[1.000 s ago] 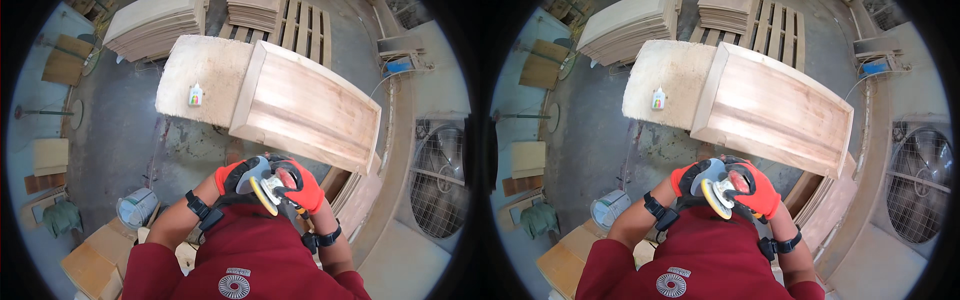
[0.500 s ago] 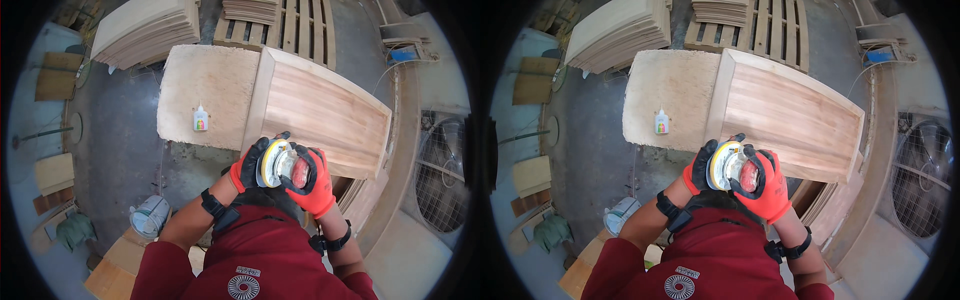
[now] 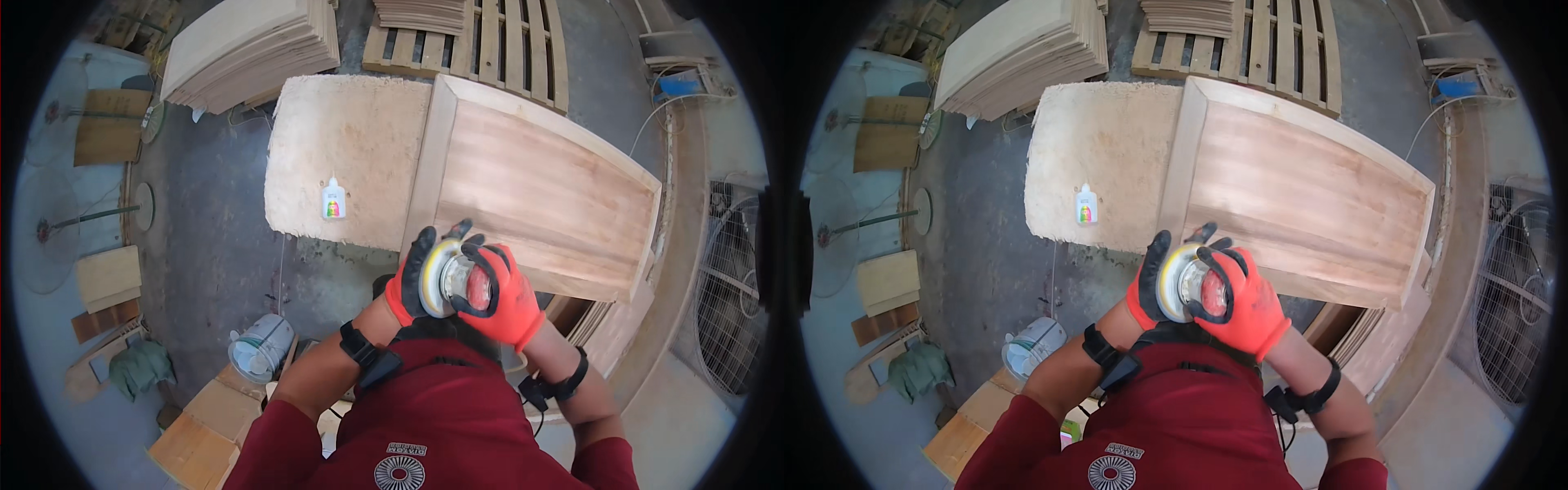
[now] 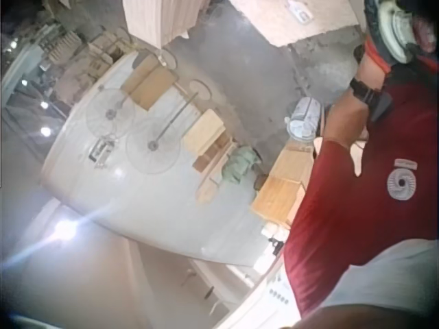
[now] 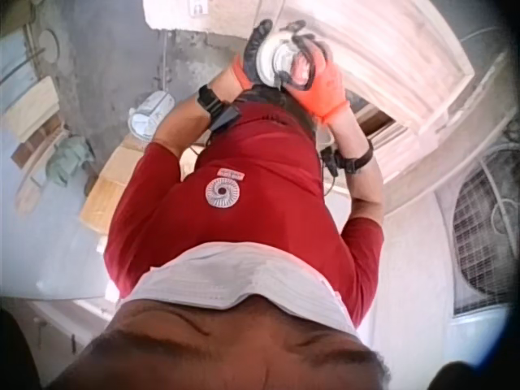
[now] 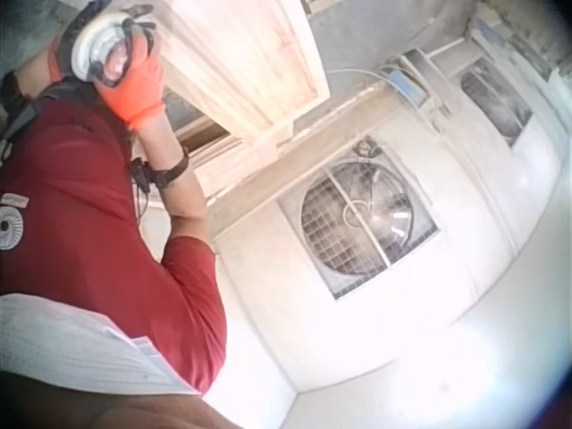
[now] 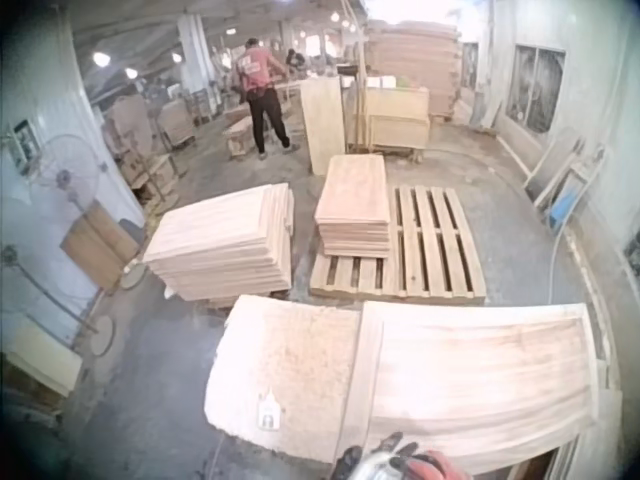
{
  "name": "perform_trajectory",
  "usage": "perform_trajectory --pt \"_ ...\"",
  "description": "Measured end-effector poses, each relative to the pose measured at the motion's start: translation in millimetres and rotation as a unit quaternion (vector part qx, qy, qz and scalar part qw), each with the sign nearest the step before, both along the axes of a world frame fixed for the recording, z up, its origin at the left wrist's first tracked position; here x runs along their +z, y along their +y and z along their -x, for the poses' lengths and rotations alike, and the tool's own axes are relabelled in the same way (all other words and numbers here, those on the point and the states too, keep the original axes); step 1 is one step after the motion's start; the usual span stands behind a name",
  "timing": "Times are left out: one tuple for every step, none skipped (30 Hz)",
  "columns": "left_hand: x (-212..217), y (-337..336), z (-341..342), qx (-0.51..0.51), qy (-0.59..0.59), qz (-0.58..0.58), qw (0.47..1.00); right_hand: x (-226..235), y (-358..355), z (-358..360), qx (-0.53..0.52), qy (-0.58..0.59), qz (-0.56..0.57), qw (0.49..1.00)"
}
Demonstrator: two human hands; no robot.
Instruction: The person uses an orbital sander to smooth the surface of a large wooden panel. They hold a bottle of liquid in their left hand and the sander in their right, moving the tool across the wood. The person briefly stops to pick up a sanding disc from a nearby table before resuming the sanding process.
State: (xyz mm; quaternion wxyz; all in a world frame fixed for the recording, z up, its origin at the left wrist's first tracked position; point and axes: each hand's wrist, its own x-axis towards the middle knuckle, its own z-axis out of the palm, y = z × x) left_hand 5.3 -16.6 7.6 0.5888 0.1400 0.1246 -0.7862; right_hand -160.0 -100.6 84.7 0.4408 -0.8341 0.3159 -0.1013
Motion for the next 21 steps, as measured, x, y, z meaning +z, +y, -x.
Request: perform_trajectory --pt "-8.9 7.9 0.5 0.009 -0.039 -0.027 0.999 -10.6 -3.9 1.8 0.006 0.023 -0.022 0.999" --pt "-19.4 17.7 2.5 0.015 -0.074 -0.054 0.996 -24.2 -8.0 5.7 0.01 0.049 -0.045 0.998" --pt "-33.3 32.2 0.7 -0.01 -0.108 -0.066 0.992 -32.7 -12.1 8.7 0.013 0.075 -0.065 0.995" --pt "-51.3 55.0 -5.2 -0.031 -0.142 -0.079 0.986 -36.0 -13.7 9.5 0.002 0.143 -0.029 0.989" --pt "-70.3 73.4 -11.6 -0.052 -0.177 -0.092 0.979 -44.8 -14.9 14.4 -0.015 0.164 0.012 0.986" --pt "-93.0 87.9 -18.8 -0.032 -0.128 -0.074 0.989 -58.3 -15.6 20.9 -0.03 0.185 0.053 0.981" --pt "-118.7 103.4 -27.7 -0.012 -0.079 -0.056 0.995 -67.5 -16.0 25.4 -0.046 0.205 0.095 0.973" --pt "-144.2 120.7 -35.6 0.009 -0.031 -0.038 0.999 -71.7 -18.1 25.3 -0.037 0.215 0.112 0.969" --pt "-167.0 135.2 -42.4 0.032 0.017 -0.02 0.999 -77.1 -16.4 22.4 -0.012 0.213 0.128 0.969" --pt "-184.1 144.0 -48.4 0.054 0.063 0.001 0.997 -82.2 -14.4 17.8 0.012 0.21 0.145 0.967" --pt "-181.2 136.9 -50.9 0.054 0.031 -0.03 0.998 -87.3 -12.0 12.3 0.035 0.207 0.163 0.964" --pt "-176.7 129.9 -54.2 0.053 -0.001 -0.063 0.997 -79.0 -8.4 -1.4 0.052 0.198 0.147 0.968" --pt "-141.7 99.9 -53.1 0.023 -0.11 -0.146 0.983 -78.2 -3.0 -12.1 0.075 0.211 0.147 0.963" --pt "-120.7 85.0 -53.6 -0.004 -0.218 -0.226 0.949 -76.0 3.9 -24.7 0.102 0.223 0.148 0.958" --pt "-122.7 84.4 -57.9 -0.007 -0.196 -0.221 0.955 -76.0 9.2 -37.1 0.13 0.231 0.151 0.952" --pt "-124.4 85.4 -63.3 -0.011 -0.174 -0.216 0.961 -77.6 17.6 -50.0 0.15 0.228 0.151 0.95" --pt "-121.9 84.1 -66.1 -0.016 -0.15 -0.21 0.966 -80.5 27.2 -61.3 0.169 0.227 0.151 0.947" --pt "-119.2 82.7 -67.1 -0.014 -0.155 -0.188 0.97 -82.4 32.3 -66.3 0.187 0.227 0.15 0.944" --pt "-116.0 81.9 -68.0 -0.012 -0.16 -0.165 0.973 -82.7 33.5 -66.1 0.188 0.228 0.152 0.943" --pt "-112.1 82.0 -70.1 -0.007 -0.166 -0.143 0.976 -83.0 35.2 -67.7 0.19 0.227 0.154 0.943" --pt "-112.6 83.1 -70.7 -0.01 -0.171 -0.153 0.973 -82.9 36.6 -69.2 0.193 0.227 0.156 0.942"
